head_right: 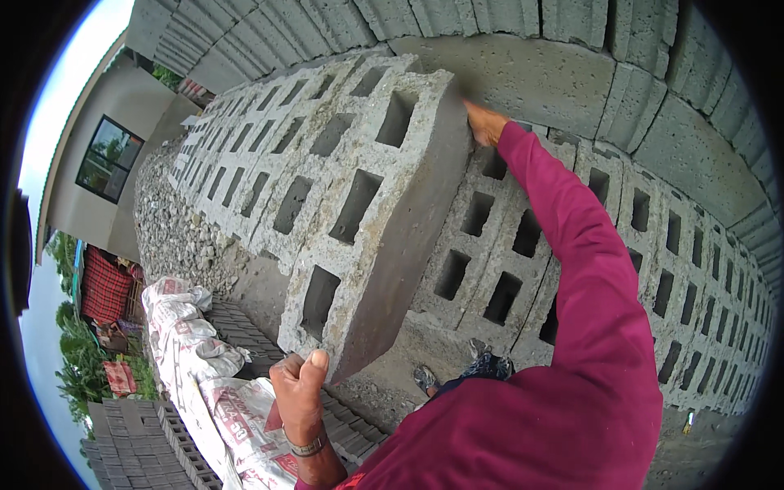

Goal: The person picks up a concrete block from a pile, carries it across a gravel area, and places it onto a stack, repeating this action with several blocks.

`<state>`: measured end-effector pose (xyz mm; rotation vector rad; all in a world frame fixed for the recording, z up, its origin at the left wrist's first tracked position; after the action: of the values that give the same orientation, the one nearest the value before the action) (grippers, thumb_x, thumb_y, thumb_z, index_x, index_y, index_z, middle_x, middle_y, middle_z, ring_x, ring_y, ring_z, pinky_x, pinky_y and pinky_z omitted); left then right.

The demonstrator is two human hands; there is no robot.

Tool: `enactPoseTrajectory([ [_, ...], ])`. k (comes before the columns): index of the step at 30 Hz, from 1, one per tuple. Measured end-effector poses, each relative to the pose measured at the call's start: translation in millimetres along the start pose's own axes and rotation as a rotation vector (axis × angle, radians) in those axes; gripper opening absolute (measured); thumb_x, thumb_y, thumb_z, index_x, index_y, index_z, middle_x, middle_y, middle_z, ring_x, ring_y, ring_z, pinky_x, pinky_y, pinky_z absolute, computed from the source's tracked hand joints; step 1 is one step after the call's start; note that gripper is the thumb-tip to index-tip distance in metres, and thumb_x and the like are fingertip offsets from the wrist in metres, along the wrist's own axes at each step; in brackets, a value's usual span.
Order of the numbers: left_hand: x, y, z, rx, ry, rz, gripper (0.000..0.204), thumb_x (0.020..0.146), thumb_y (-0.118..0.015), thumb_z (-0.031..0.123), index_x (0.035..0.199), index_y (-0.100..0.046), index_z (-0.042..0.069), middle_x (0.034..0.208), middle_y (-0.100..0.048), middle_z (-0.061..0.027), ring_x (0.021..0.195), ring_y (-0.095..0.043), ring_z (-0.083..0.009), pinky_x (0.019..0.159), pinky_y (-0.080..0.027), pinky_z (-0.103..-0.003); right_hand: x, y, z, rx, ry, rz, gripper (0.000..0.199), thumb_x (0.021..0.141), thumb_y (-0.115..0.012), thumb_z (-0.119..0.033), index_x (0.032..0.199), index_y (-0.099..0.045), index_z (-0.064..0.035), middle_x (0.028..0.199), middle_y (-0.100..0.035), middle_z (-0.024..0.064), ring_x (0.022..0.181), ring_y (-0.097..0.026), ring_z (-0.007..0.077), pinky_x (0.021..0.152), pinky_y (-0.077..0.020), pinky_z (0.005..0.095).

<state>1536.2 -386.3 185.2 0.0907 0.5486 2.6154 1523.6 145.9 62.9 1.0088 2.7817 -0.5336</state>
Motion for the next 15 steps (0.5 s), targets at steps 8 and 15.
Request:
enactPoseTrajectory([
  [8,-1,0,-17,-0.158,-0.009,-0.152,0.038,0.079,-0.074,0.029,0.074,-0.058,-0.005,0.064,-0.054,-0.0005,0.058,-0.040,-0.0036,0.047,-0.029,-0.024,-33,-16,-56,-0.630,0.286,0.188,0.071,0.094,-0.040,-0.061,0.133,-0.051,-0.0024,0.135,-0.052,0.0151,0.124,-0.049,0.0269,0.104,-0.0370,0.0389],
  [15,-26,0,-71,-0.309,-0.351,0.208,0.086,0.082,-0.070,0.048,0.139,-0.038,-0.008,0.118,-0.062,-0.0199,0.110,-0.061,-0.0298,0.087,-0.052,-0.040,-132,-44,-114,-0.577,0.889,0.586,0.063,0.089,-0.052,-0.058,0.084,-0.067,0.0028,0.087,-0.067,0.0136,0.082,-0.060,0.0293,0.076,-0.0458,0.0397],
])
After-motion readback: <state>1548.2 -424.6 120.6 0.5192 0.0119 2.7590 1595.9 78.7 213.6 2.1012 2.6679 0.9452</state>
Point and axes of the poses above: each hand's wrist, its own x-axis towards the middle knuckle, its own y-axis out of the back of the hand, z = x × y, the point moved 5 cm from there along x, towards the middle knuckle
